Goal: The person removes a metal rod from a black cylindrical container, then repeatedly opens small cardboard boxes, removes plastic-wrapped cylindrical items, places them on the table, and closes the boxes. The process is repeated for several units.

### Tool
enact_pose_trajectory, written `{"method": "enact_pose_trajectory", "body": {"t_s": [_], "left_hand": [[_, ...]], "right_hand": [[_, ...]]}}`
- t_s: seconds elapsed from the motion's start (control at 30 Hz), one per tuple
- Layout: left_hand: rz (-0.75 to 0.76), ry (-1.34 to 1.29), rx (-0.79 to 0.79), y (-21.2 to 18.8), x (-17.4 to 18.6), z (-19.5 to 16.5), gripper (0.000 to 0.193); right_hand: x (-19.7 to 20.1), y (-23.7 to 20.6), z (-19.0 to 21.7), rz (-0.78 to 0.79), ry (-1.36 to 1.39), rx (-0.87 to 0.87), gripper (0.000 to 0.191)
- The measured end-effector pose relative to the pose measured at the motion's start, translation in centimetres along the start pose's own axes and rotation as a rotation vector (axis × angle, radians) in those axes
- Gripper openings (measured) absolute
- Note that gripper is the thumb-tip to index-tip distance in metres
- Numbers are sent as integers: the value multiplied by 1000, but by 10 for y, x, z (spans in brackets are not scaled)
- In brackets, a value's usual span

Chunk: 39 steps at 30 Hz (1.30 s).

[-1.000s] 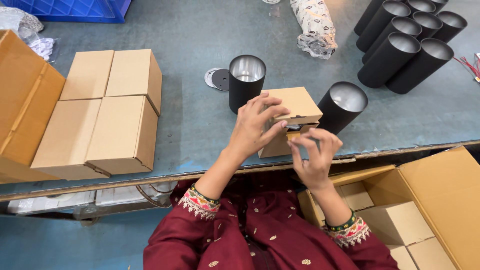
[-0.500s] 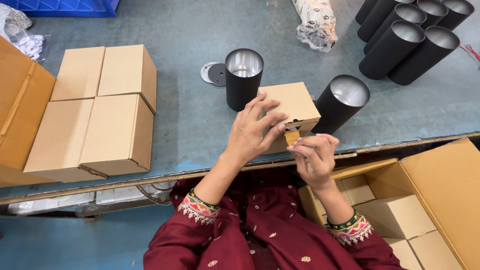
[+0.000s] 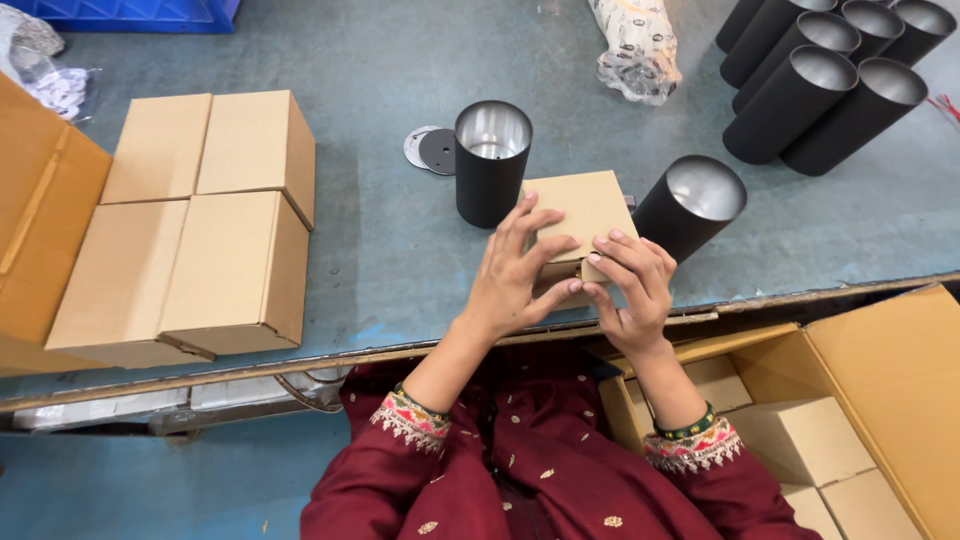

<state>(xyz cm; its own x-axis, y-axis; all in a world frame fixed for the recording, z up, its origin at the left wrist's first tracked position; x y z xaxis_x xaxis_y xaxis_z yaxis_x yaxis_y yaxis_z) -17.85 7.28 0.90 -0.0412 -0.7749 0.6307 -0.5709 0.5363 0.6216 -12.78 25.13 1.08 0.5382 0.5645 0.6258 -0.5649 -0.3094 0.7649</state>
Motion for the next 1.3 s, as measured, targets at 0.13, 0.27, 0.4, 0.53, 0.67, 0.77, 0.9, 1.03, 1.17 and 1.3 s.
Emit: {"method": "enact_pose_trajectory", "body": {"t_s": [0.13,0.27,0.4,0.53,0.67,0.77,0.9,1.03,1.17,1.3], "left_hand": [[-19,-38,5,-3,-6,4,45],[19,-37,12,-4,-5,6,48],[19,-68,-7,-4,-7,7,51],[-20,-47,-22,-1,-6,8,53],[88,142,79,12,2,7,65],[141,319,40,30,11,-12,89],[306,453,44,40,25,-43,95],[469,274,171,20,59,-34,102],[-144,-40,213,-31,159,42,121],[-743,40,465,-76,258,132,131]], "right_hand": [[-2,-3,-4,-3,-20,24,21],[-4,-4,-11,-9,-17,22,17],[-9,-6,-24,-58,95,-99,25],[-17,-9,-35,-92,66,-120,24],[-23,-8,-38,-93,184,-147,18],[-16,-9,-20,-83,207,-129,14],[6,-22,31,1,212,-5,9],[25,-30,50,-33,326,133,31],[44,-41,19,-227,412,-14,28],[34,-62,-3,-169,733,-270,13]]}}
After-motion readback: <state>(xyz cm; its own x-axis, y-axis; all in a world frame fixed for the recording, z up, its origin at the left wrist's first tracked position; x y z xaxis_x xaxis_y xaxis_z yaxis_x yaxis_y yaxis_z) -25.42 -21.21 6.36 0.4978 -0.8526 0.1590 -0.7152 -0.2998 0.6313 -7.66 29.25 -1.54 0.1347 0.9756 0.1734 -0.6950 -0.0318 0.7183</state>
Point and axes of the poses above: each hand's wrist, its own y-axis towards the middle knuckle, its own x-axis out of the back of the hand, z = x × y, the point moved 3 cm from there along y, towards the middle knuckle, and after that the axes turned 13 degrees about z, right-handed, at the moved point
